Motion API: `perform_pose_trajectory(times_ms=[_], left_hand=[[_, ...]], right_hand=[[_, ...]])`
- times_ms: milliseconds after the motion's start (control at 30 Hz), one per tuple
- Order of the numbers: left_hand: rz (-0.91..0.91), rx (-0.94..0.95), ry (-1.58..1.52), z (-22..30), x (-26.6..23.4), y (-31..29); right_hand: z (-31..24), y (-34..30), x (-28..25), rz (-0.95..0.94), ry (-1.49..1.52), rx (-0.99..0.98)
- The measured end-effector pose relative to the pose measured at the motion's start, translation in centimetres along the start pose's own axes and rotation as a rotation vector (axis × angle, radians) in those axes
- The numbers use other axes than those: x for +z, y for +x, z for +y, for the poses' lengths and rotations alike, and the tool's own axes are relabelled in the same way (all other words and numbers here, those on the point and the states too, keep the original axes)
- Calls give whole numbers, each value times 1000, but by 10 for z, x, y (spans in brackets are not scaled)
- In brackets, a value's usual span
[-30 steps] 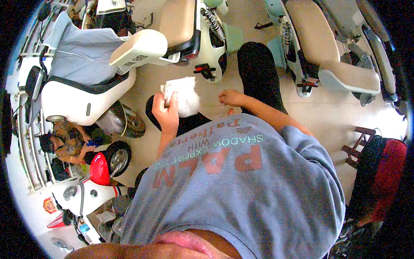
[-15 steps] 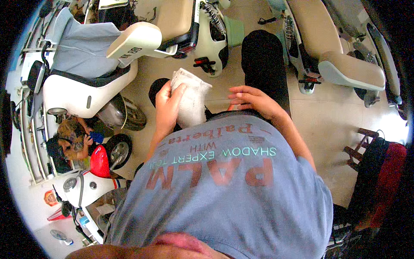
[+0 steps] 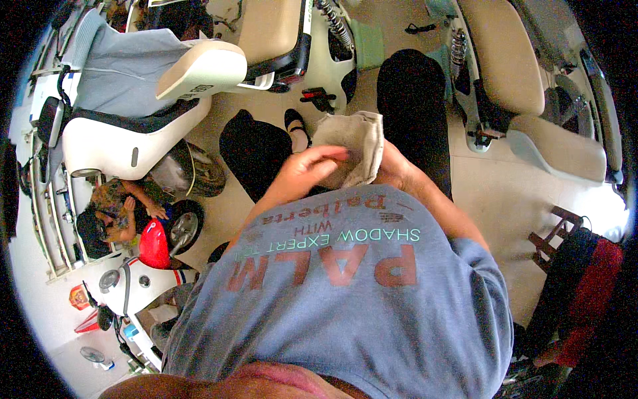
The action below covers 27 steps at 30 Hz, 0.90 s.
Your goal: The person cleans various parts of a scooter using a cloth, including the seat, rear light housing, and rear suspension area.
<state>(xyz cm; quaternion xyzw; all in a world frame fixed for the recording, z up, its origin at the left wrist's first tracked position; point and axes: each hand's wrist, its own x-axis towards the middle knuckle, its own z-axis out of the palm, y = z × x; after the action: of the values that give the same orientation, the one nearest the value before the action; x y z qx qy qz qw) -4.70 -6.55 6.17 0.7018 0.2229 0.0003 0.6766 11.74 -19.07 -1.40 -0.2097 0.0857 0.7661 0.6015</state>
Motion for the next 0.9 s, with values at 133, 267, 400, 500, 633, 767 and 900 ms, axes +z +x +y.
perform_pose_trajectory(times_ms=[133, 267, 400, 500, 633, 767, 900], left_hand=[[524, -46, -181, -21, -58, -6], [987, 86, -373, -20, -126, 16], [1019, 277, -375, -12, -196, 73], [855, 252, -120, 12, -224, 124], [522, 200, -287, 30, -239, 185], [487, 147, -163, 25, -240, 191], [463, 203, -169, 23, -243, 191]], right_hand=[[-6, 10, -3, 34, -26, -87], [-29, 31, 0, 103, -153, -269], [-61, 73, 33, 191, -207, -466], [-77, 118, 51, 350, -258, -610], [-72, 190, 42, 332, -780, -1062], [-70, 196, 83, 701, -1044, -1071], [-117, 227, 53, 415, -710, -1013]])
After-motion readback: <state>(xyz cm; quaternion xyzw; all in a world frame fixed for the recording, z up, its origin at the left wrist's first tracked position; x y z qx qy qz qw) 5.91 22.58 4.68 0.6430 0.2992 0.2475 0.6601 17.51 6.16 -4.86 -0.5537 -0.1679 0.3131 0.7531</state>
